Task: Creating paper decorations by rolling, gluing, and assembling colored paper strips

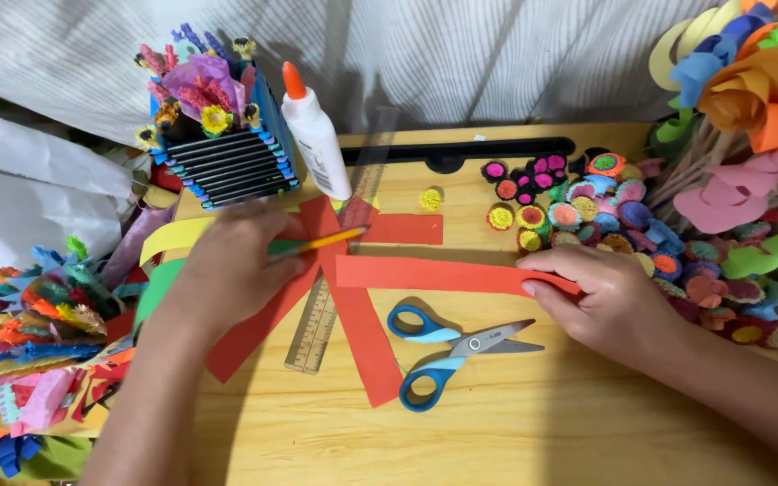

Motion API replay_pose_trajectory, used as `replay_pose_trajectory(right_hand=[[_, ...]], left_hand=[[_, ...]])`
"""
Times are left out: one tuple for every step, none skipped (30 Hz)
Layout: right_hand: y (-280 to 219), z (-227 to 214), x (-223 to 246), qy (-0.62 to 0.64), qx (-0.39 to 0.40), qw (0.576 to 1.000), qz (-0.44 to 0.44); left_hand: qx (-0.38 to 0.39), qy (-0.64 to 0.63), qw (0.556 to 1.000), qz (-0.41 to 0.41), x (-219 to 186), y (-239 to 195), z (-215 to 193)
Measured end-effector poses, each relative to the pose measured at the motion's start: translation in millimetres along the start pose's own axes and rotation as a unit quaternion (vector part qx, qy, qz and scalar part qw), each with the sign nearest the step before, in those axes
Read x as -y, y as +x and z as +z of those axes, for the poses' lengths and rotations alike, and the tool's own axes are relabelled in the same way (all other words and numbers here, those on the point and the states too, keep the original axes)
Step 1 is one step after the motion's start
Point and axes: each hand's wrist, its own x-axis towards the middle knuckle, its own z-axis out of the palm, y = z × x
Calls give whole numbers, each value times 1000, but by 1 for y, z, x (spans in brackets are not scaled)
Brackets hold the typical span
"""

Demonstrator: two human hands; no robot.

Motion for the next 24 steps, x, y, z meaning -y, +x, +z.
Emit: replay_pose_trajectory(right_hand=[[0,0,1,0,1,1000,2],[0,0,2,1,-2,1000,-1],[2,-1,3,1,-7,1000,-6],[1,0,-1,0,-8,1000,-6],[-1,1,-4,-5,-11,1000,-6],[-3,3,-7,-11,-13,1000,-6],[-4,3,-7,-11,-13,1000,-6],[-4,3,-8,-4,-10,1000,2],[-5,3,-8,4,-6,1000,10],[-4,2,-6,3,-6,1000,9],[-3,2,-4,17,4,1000,3],[-2,2,-2,31,15,999,-4],[-2,3,-3,31,14,999,-5],[-2,4,-4,39,25,999,-26],[-3,5,-5,46,34,997,-46],[-3,6,-5,46,32,997,-47],[-3,7,-5,38,30,996,-75],[-3,9,-5,29,29,994,-102],[-6,10,-7,29,29,994,-103],[-8,12,-8,-9,28,992,-126],[-11,14,-9,-47,27,987,-149],[-13,13,-6,-47,27,987,-149],[-14,12,-3,-79,44,983,-162],[-14,11,-1,-111,61,976,-176]], left_hand=[[1,-1,1000,0,-16,0,4],[-92,-20,990,101,-32,0,7],[-184,-37,962,200,-47,1,9],[-185,-36,961,201,-65,-2,24],[-168,-49,954,243,-83,-7,40],[-151,-61,945,284,-101,-12,56],[-151,-61,945,284,-117,-19,65],[-107,21,956,274,-134,-26,73],[-62,104,958,261,-150,-34,82],[-63,103,958,261,-152,-35,90],[-104,124,947,276,-153,-37,98],[-144,145,935,291,-155,-39,106],[-145,146,934,291,-155,-42,102],[-128,131,938,296,-156,-46,98],[-111,116,940,302,-156,-48,93],[-111,117,939,304,-154,-47,91],[-105,113,940,303,-152,-47,90],[-99,108,942,302,-151,-47,88],[-99,108,942,302,-144,-39,87],[-122,113,941,294,-137,-31,86],[-145,118,940,285,-130,-24,84],[-145,118,940,286,-125,-18,80],[-156,149,942,256,-118,-11,76],[-166,180,943,226,-112,-5,72]])
